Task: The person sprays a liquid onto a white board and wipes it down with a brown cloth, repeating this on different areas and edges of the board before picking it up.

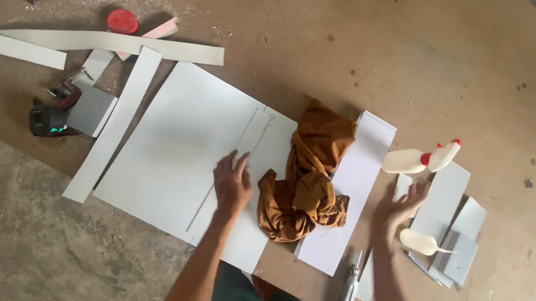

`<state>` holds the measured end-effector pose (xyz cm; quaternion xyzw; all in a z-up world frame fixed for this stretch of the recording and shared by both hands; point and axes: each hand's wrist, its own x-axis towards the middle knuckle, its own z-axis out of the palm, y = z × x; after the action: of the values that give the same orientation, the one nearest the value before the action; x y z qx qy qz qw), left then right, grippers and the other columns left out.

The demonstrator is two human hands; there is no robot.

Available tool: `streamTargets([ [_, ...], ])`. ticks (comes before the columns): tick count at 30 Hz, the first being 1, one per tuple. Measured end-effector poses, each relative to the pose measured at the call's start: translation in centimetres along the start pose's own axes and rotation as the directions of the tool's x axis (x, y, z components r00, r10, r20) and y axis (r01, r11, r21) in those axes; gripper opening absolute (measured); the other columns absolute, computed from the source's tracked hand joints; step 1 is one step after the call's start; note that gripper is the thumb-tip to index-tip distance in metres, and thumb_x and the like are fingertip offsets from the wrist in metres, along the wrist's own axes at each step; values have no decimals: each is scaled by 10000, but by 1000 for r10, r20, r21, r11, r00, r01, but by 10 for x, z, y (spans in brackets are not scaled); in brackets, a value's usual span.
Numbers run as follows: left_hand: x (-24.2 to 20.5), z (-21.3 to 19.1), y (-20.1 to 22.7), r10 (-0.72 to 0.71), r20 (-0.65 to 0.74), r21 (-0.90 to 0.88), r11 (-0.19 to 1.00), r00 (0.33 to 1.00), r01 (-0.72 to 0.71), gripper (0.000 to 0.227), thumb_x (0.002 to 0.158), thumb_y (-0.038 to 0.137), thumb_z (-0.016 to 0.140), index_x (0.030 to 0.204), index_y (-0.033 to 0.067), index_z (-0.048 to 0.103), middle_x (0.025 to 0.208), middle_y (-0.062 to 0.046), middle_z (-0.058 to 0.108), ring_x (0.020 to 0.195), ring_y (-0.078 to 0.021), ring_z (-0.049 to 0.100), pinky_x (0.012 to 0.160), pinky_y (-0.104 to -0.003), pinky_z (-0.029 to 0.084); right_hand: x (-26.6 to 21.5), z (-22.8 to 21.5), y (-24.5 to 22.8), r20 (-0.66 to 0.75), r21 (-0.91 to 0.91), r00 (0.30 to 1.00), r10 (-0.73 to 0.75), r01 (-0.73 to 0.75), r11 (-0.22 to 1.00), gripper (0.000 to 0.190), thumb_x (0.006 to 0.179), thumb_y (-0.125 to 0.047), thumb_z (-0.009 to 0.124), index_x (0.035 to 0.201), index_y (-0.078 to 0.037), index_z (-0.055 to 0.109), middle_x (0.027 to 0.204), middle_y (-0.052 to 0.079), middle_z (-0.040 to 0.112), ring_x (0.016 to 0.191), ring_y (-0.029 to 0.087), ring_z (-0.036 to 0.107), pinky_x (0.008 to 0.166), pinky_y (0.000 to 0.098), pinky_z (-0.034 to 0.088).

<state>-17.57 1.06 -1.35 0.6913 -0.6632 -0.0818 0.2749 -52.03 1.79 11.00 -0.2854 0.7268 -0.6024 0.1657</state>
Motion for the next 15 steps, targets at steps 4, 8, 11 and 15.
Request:
streamTargets([
  [4,33,-18,-25,237,94,152,956,967,-249,596,797,82,776,1366,180,632,1348,-138,605,1125,-292,582,920,-402,493,-140,9,2,398,-30,744,538,-575,818,501,1014,-173,462,1496,-105,582,1137,101,649,865,197,438,748,345,415],
  [8,39,19,-56,322,160,234,906,933,-353,514,928,209,645,1435,260,570,1242,-88,563,1004,-275,573,847,-416,467,-189,69,1,915,-235,399,-57,644,728,787,939,-402,609,1596,-95,304,1533,203,411,1305,400,489,1015,583,476],
  [11,47,11,-56,334,186,190,910,924,-368,419,1000,288,566,1419,282,570,1235,-101,539,1025,-285,584,859,-436,444,-188,91,94,821,-512,550,152,592,622,709,958,-530,567,1515,-120,411,1333,218,542,1106,460,651,818,596,605],
  [15,49,2,-52,353,158,176,909,922,-378,399,1019,349,528,1412,296,575,1211,-94,518,1021,-267,553,863,-414,434,-154,116,99,650,-430,758,-58,430,794,306,846,-155,726,1123,-30,688,1018,239,719,983,472,703,806,555,590],
])
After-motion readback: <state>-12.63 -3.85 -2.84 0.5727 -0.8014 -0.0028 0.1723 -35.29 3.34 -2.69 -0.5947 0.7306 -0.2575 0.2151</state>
